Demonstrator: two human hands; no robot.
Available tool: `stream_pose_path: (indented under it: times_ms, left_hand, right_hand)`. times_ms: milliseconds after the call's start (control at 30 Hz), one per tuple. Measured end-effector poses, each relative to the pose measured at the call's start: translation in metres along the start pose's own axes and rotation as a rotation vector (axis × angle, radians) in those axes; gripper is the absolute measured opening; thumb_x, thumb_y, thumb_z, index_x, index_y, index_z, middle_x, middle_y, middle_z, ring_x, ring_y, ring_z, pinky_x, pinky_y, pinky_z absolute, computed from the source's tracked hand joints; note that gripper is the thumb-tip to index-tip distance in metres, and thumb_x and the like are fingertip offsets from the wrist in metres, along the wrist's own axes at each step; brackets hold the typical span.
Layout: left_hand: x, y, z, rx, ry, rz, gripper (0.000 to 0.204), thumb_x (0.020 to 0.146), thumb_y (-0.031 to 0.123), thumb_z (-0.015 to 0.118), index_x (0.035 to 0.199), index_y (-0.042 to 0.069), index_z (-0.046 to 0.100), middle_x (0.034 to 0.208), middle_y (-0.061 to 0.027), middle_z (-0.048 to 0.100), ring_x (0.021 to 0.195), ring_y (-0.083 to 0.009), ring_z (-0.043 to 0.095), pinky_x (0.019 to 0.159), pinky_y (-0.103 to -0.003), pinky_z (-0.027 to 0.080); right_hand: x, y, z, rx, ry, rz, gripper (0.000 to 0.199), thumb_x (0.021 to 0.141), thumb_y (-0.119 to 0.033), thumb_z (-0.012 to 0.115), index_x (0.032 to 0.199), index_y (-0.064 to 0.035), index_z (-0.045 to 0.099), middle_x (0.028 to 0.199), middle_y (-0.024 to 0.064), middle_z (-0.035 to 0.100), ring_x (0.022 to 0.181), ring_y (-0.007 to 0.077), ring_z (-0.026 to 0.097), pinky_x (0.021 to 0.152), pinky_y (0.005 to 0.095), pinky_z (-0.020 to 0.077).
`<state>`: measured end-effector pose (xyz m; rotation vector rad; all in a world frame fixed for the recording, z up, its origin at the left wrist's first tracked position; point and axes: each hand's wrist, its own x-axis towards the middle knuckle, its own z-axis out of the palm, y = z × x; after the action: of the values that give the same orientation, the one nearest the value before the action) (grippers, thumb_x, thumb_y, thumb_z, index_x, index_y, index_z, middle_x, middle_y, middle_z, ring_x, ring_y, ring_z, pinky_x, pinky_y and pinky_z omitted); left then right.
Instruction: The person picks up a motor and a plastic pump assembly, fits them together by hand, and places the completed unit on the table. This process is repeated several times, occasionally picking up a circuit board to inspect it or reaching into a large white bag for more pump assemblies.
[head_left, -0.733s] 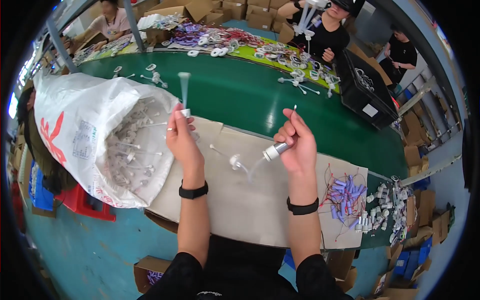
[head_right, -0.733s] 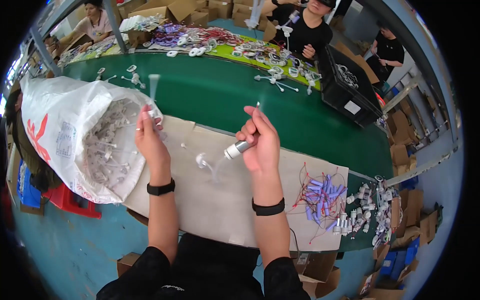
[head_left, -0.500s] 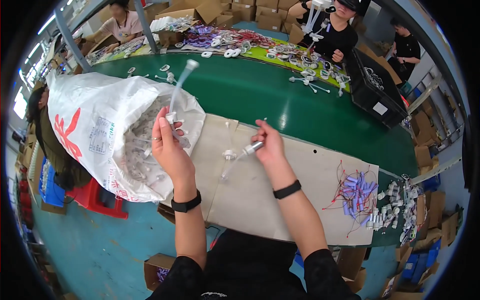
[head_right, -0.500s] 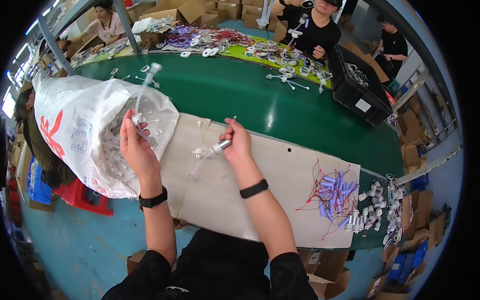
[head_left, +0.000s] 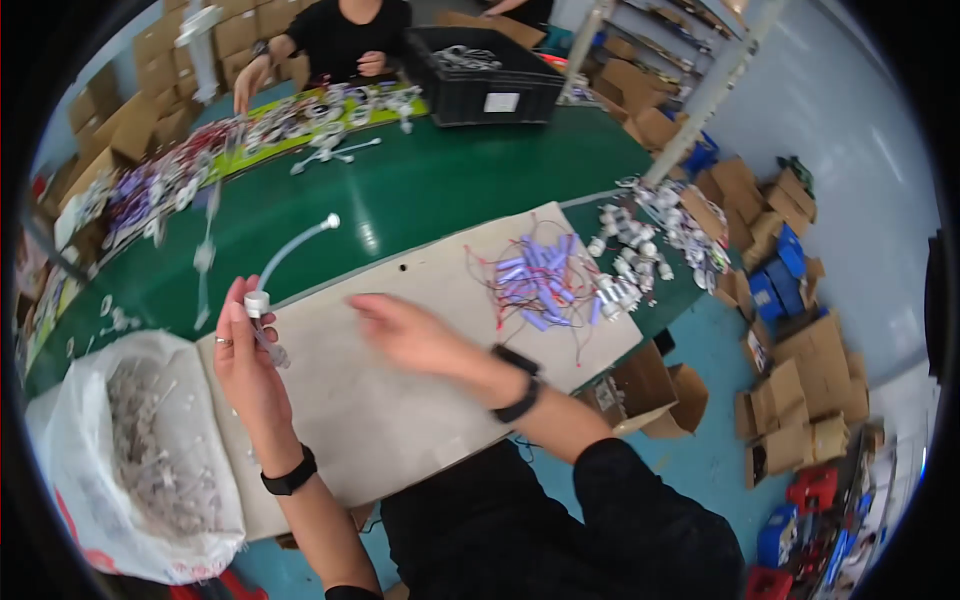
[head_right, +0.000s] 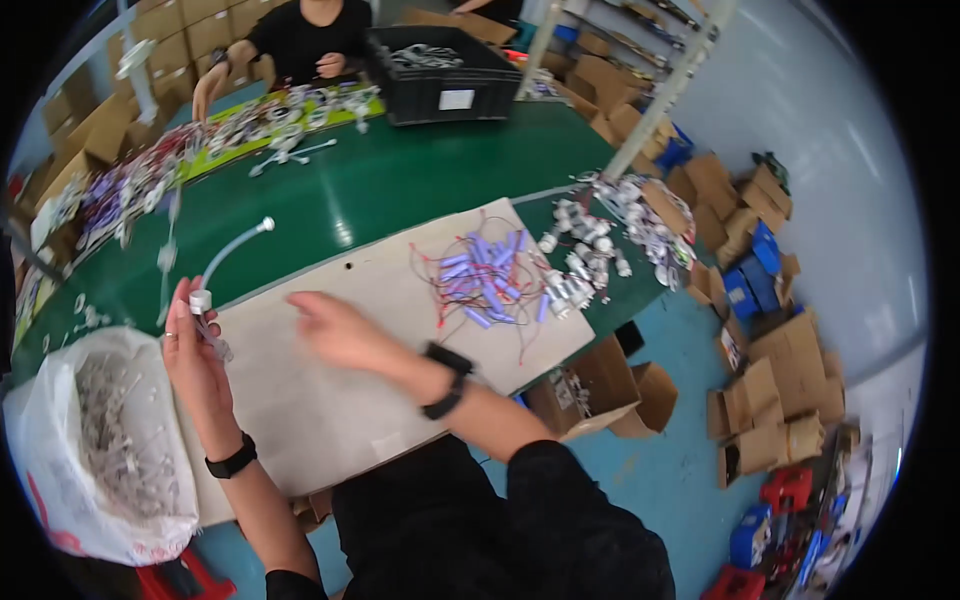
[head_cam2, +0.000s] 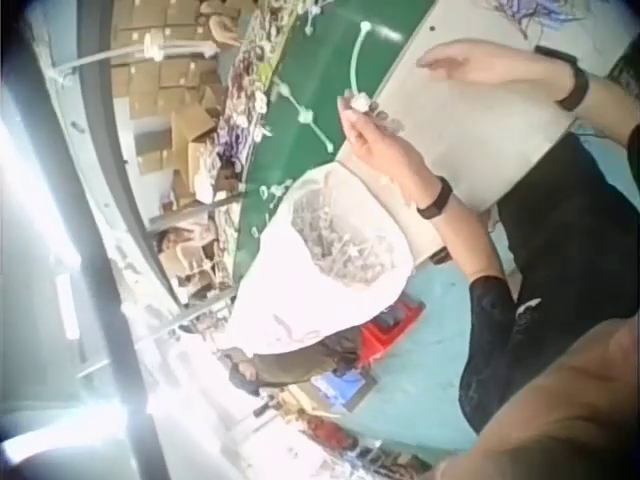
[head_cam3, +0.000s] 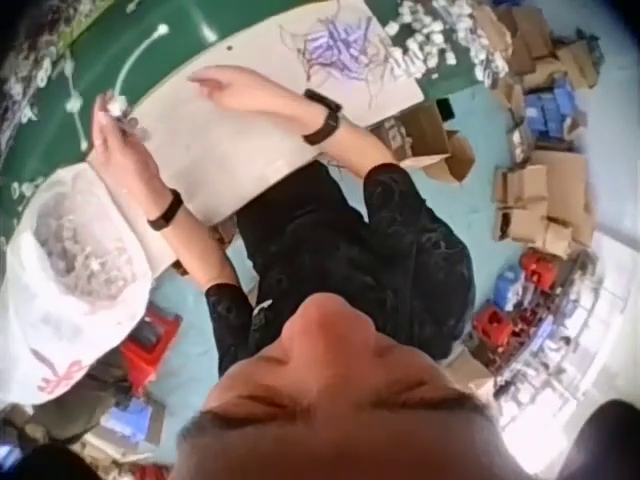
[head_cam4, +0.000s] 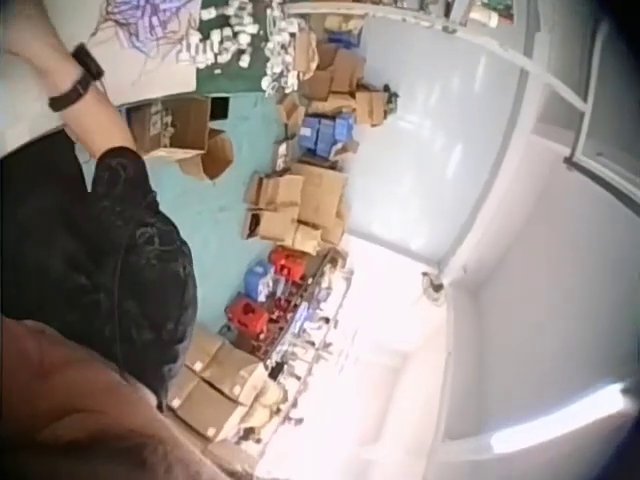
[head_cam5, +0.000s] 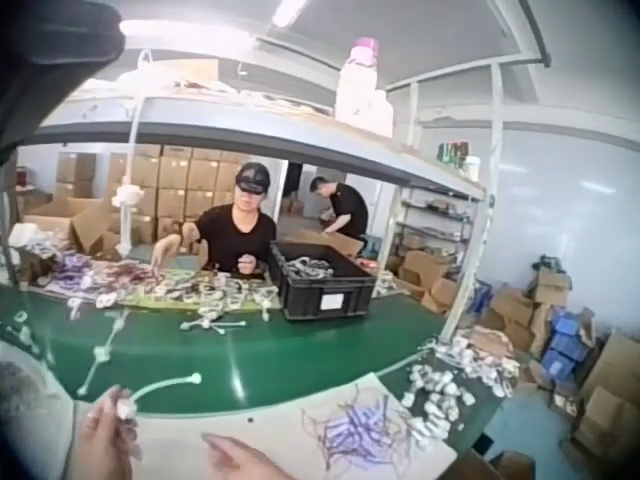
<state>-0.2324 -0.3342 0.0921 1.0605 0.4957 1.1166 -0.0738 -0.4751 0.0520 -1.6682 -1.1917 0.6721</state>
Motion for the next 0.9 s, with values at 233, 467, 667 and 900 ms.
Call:
stream_pose_path:
  times_ms: [233, 467, 667, 900]
  left_hand:
    - [-0.007, -0.060, 0.023, 0.426, -0.319, -0.236, 0.032, 0.101, 0.026, 0.058, 0.122, 0.004, 0.069, 0.111, -0.0004, 0.070, 0.077, -0.0045, 0.055, 0.066, -0.019, 0.042]
    - [-0.024, -0.080, 0.013, 0.481, -0.395, -0.212, 0.034, 0.102, 0.024, 0.057, 0.126, 0.002, 0.066, 0.112, -0.0044, 0.072, 0.074, -0.0041, 0.053, 0.063, -0.019, 0.042]
    - [-0.020, -0.083, 0.010, 0.362, -0.347, -0.241, 0.032, 0.101, 0.020, 0.058, 0.127, 0.002, 0.063, 0.111, -0.0064, 0.072, 0.073, -0.0035, 0.054, 0.061, -0.018, 0.040]
    - [-0.023, -0.062, 0.000, 0.480, -0.316, -0.139, 0.021, 0.099, 0.012, 0.060, 0.114, 0.000, 0.068, 0.108, -0.0082, 0.073, 0.085, -0.0063, 0.062, 0.074, -0.019, 0.049]
  right_hand:
    - [-0.136, 0.085, -0.281, -0.611, 0.834, 0.328, 0.023, 0.090, -0.008, 0.061, 0.111, -0.0035, 0.069, 0.088, 0.0074, 0.071, 0.078, 0.0139, 0.065, 0.072, 0.0291, 0.0527]
    - [-0.119, 0.151, -0.320, -1.040, 0.397, 0.284, 0.040, 0.076, 0.006, 0.060, 0.112, -0.0098, 0.070, 0.129, 0.0231, 0.056, 0.115, 0.0411, 0.057, 0.094, 0.0421, 0.0494]
    - [-0.113, 0.126, -0.335, -0.598, 0.518, 0.396, 0.033, 0.086, -0.013, 0.072, 0.118, -0.0089, 0.067, 0.105, 0.0080, 0.069, 0.101, 0.0205, 0.064, 0.086, 0.0304, 0.0505]
    - [-0.059, 0.008, -0.255, 0.367, 0.529, 0.057, 0.035, 0.104, -0.020, 0.050, 0.136, -0.0048, 0.049, 0.108, 0.0024, 0.061, 0.098, 0.0157, 0.061, 0.088, 0.0322, 0.0478]
